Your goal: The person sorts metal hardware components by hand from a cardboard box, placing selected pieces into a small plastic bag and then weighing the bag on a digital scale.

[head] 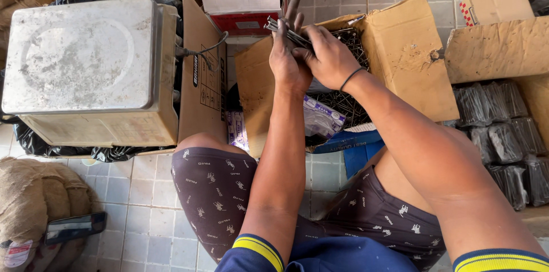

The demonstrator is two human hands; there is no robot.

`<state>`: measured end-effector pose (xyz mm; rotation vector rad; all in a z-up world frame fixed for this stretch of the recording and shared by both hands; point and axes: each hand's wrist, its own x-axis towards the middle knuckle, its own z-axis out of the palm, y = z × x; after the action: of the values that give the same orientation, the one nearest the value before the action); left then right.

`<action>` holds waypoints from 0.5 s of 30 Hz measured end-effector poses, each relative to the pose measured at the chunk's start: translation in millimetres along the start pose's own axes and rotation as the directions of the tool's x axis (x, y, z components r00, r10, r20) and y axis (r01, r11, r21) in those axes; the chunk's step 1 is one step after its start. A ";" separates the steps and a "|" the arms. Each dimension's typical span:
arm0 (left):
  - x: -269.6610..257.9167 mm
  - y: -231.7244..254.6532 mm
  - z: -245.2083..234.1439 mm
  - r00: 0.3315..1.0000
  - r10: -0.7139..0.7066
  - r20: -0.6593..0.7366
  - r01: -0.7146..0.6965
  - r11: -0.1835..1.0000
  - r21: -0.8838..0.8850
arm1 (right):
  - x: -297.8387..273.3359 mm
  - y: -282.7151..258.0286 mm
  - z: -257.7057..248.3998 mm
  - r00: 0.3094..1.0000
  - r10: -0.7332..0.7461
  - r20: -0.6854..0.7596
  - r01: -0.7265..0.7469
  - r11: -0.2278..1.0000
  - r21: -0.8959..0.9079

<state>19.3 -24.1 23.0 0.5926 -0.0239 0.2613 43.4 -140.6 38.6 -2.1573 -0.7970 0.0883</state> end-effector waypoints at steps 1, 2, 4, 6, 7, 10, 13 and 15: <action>-0.2 -0.8 -1.3 1.000 0.001 -0.001 -0.001 1.000 0.001 | 0.3 2.9 2.7 1.000 -0.001 0.001 0.001 1.000 0.001; -0.5 -1.4 -2.4 0.999 -0.053 -0.007 0.053 0.998 -0.035 | 0.6 5.7 5.3 0.998 -0.055 -0.020 0.054 0.998 -0.031; 1.3 0.3 -6.5 0.994 -0.105 -0.007 0.105 0.992 -0.066 | 4.6 10.9 7.8 0.993 -0.113 -0.044 0.110 0.992 -0.063; 2.1 1.3 -11.7 0.977 -0.123 0.172 0.147 0.980 -0.134 | 6.8 17.5 6.6 0.992 -0.122 -0.027 0.114 0.972 -0.205; 5.1 4.2 -13.6 0.977 -0.126 0.172 0.149 0.980 -0.133 | 8.1 20.7 2.7 0.992 -0.120 -0.028 0.112 0.972 -0.204; 12.8 16.3 -20.3 0.986 -0.117 -0.121 0.116 0.993 -0.013 | 11.6 28.5 -8.6 0.993 -0.117 0.009 0.117 0.980 -0.161; 14.9 23.5 -18.4 0.900 -0.043 -0.434 0.070 0.997 0.044 | 10.9 34.1 -20.9 0.994 0.005 0.107 0.008 0.992 -0.129; 7.5 22.3 -8.8 0.908 0.193 -0.371 0.111 0.745 0.658 | 11.6 32.5 -23.2 0.975 0.086 0.207 -0.043 0.979 -0.201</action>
<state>20.5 0.4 28.6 1.2533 0.5021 0.4454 76.7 -164.8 33.0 -2.3891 -0.8887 0.2921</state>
